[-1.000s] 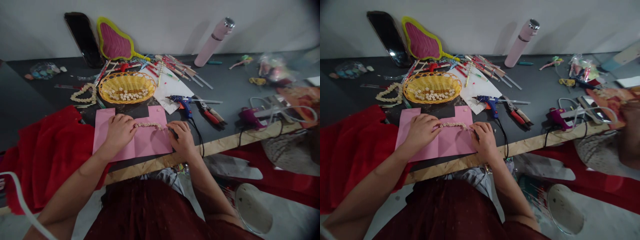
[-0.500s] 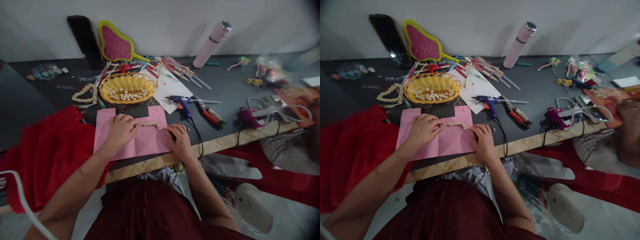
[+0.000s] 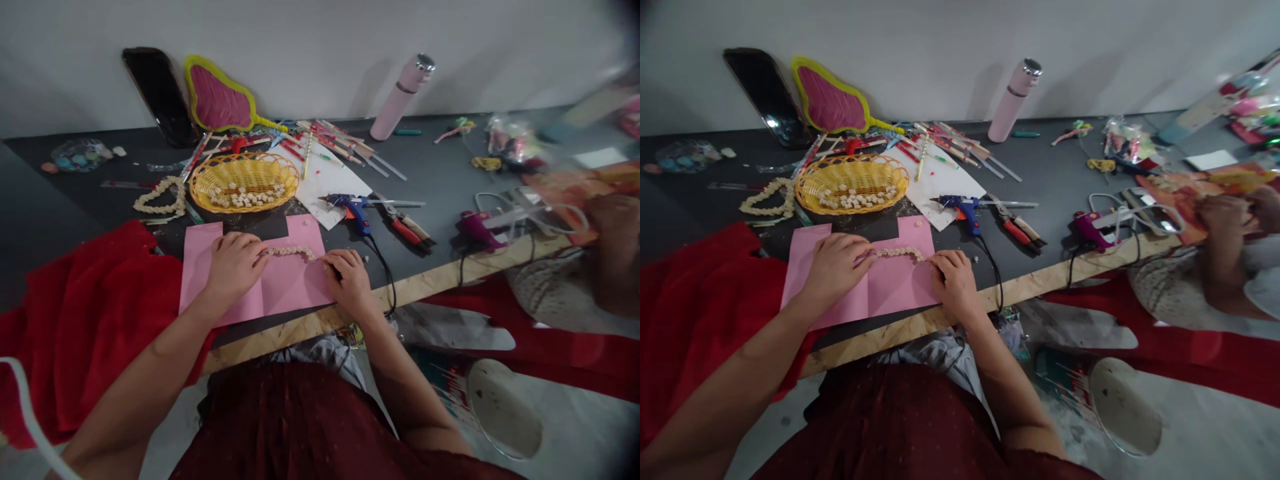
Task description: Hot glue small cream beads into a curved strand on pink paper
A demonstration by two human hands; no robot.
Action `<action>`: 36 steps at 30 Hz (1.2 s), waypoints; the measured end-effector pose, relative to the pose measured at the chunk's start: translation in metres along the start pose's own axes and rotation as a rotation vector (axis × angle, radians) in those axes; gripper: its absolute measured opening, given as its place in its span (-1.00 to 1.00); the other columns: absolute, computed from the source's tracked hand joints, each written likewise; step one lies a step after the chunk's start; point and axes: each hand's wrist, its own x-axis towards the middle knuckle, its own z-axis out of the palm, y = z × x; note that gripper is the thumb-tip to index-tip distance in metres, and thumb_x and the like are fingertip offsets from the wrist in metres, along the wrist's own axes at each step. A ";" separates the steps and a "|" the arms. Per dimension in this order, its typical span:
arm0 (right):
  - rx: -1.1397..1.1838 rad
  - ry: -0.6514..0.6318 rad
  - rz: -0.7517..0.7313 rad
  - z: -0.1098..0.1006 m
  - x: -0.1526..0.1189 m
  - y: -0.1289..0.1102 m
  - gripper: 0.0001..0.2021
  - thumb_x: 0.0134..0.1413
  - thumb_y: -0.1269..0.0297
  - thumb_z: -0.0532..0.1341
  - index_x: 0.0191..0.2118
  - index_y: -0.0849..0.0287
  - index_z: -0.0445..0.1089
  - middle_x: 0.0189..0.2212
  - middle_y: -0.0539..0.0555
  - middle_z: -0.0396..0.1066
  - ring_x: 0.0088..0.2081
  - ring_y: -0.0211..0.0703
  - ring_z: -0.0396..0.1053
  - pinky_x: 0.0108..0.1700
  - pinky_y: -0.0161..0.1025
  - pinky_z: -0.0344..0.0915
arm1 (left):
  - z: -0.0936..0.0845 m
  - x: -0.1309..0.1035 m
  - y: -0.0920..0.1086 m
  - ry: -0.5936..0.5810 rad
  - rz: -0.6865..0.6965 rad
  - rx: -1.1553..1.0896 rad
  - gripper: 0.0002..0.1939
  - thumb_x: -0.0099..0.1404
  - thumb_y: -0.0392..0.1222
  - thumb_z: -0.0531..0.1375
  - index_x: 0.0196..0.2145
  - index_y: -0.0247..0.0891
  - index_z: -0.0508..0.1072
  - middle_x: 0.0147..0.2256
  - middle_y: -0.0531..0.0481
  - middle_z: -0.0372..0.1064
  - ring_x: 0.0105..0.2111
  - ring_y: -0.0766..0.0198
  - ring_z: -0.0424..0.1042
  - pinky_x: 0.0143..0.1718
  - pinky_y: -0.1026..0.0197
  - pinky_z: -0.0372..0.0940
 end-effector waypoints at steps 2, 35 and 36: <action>-0.006 -0.001 -0.006 -0.001 0.003 -0.003 -0.75 0.33 0.38 0.10 -0.17 0.08 0.56 -0.22 0.16 0.56 -0.15 0.01 0.47 -0.07 0.02 0.45 | -0.006 0.000 0.002 0.027 0.004 -0.009 -0.79 0.40 -0.13 0.14 -0.22 -0.12 0.60 -0.11 -0.12 0.58 0.00 -0.07 0.44 0.00 -0.12 0.27; -0.134 -0.168 0.123 -0.006 -0.001 -0.006 -0.79 0.39 0.29 0.15 -0.03 0.12 0.52 -0.01 0.11 0.54 0.01 -0.03 0.34 0.05 -0.07 0.25 | -0.020 -0.049 0.004 0.201 0.155 -0.364 -0.81 0.34 -0.05 0.04 -0.39 0.00 0.40 -0.38 0.02 0.56 -0.30 -0.01 0.53 -0.14 -0.08 0.38; -0.134 -0.173 0.124 -0.006 -0.001 -0.007 -0.80 0.40 0.29 0.15 -0.03 0.12 0.52 -0.01 0.11 0.54 0.01 -0.04 0.34 0.06 -0.07 0.25 | -0.020 -0.050 0.003 0.203 0.138 -0.378 -0.82 0.34 -0.06 0.05 -0.38 0.01 0.40 -0.38 0.03 0.55 -0.29 -0.01 0.53 -0.13 -0.08 0.39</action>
